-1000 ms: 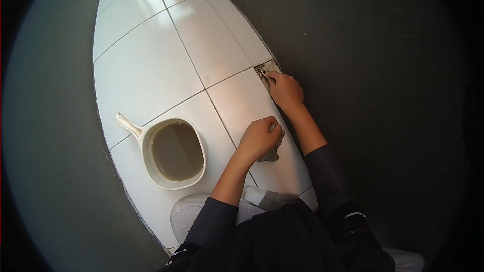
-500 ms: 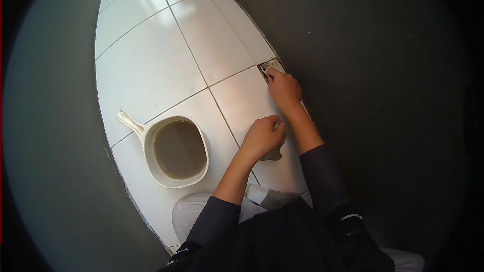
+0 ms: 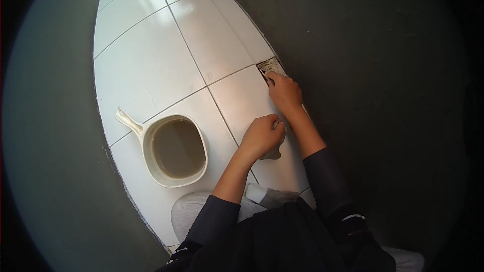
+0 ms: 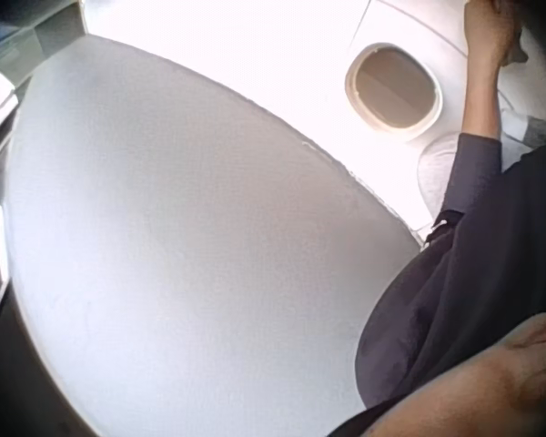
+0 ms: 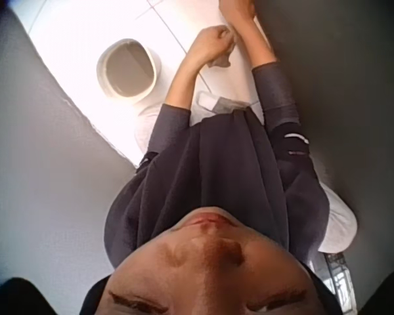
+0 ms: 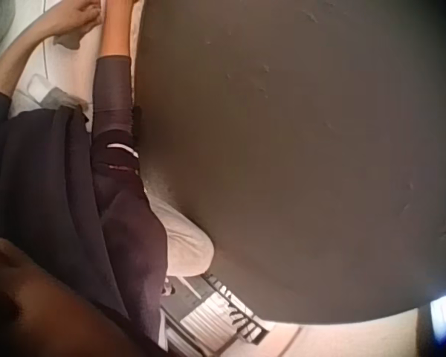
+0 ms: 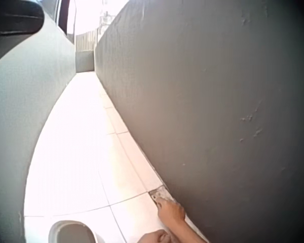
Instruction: The person uses a small tool to scrape grout from a gap between floor tiles, periodically cleaning the area with a cloth dipped in a bucket of water.
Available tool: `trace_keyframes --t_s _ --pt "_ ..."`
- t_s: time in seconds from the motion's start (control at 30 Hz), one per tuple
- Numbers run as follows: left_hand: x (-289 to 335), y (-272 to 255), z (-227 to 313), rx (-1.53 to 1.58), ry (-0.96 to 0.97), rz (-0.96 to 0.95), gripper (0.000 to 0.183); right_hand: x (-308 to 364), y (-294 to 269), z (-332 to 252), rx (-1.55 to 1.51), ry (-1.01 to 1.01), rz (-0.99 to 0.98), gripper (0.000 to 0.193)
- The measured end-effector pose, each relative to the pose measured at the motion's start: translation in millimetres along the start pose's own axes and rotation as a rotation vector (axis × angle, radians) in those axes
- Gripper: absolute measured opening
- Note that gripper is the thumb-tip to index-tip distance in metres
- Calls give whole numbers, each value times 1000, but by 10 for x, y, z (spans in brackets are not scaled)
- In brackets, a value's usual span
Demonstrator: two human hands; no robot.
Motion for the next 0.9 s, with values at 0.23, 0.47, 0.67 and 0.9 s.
trace_keyframes --t_s 0.23,0.47,0.67,0.9 --pt "11 -12 -29 -31 -7 15 30 145 56 142 -54 22 10 23" --pt "-23 53 42 -57 5 -22 30 29 -100 201 -33 51 18 23" --pt "33 -15 -24 -28 -25 7 29 689 50 344 -71 57 -99 23" --pt "5 58 14 -68 -21 -32 30 224 -61 145 -110 8 -69 21"
Point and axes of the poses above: each hand's wrist, its own x-axis away from the middle knuckle, its own y-axis out of the palm, z = x × y, the point moved 6 cm from there along -x, towards the middle knuckle, and after that the axes turned 13 degrees about -z, right-handed, at the moved point
